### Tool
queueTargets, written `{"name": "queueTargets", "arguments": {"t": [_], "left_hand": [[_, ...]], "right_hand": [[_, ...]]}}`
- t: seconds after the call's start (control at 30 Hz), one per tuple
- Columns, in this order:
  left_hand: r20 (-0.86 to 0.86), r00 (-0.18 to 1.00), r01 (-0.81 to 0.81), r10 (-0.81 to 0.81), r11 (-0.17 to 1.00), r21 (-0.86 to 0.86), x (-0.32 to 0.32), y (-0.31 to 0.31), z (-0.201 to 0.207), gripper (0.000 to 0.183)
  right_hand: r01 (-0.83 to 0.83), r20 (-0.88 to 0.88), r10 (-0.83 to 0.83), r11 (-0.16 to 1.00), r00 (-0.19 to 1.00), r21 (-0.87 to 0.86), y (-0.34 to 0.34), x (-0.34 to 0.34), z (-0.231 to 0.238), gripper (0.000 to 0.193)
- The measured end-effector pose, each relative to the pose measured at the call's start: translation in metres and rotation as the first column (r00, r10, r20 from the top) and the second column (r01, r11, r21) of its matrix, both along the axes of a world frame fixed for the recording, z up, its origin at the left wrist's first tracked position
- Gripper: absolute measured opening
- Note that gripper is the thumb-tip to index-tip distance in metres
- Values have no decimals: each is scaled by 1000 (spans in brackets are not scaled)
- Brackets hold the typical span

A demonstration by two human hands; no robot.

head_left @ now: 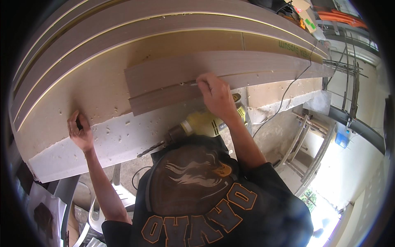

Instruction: The person uses a yellow power drill to secure long, curved wooden panels to a ceiling structure. They repeatedly position the panels, drill pilot holes, and drive screws to fasten the wood. The person also uses a pencil to mark the panels and adjusts their position to ensure alignment with the existing structure.

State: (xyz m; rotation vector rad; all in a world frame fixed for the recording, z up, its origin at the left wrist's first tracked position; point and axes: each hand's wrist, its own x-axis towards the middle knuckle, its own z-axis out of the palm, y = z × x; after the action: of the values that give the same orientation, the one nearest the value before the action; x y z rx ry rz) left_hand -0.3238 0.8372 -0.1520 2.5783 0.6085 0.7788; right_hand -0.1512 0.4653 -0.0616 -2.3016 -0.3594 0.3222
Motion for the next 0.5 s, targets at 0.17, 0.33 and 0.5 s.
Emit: {"name": "queueTargets", "arguments": {"t": [0.17, 0.33, 0.5], "left_hand": [[11, 1000, 1, -1, 1000, 12, 2, 0, -3, 14], [-12, 1000, -10, 9, 1000, -9, 2, -3, 2, 15], [-12, 1000, -5, 5, 1000, 4, 0, 1, -3, 15]], "right_hand": [[-133, -101, 129, 990, 986, -36, 5, -9, 3, 27], [-308, -317, 329, 944, 889, 114, 14, -17, 20, 37], [-159, -124, 148, 984, 981, -78, 6, -12, 12, 39]]}}
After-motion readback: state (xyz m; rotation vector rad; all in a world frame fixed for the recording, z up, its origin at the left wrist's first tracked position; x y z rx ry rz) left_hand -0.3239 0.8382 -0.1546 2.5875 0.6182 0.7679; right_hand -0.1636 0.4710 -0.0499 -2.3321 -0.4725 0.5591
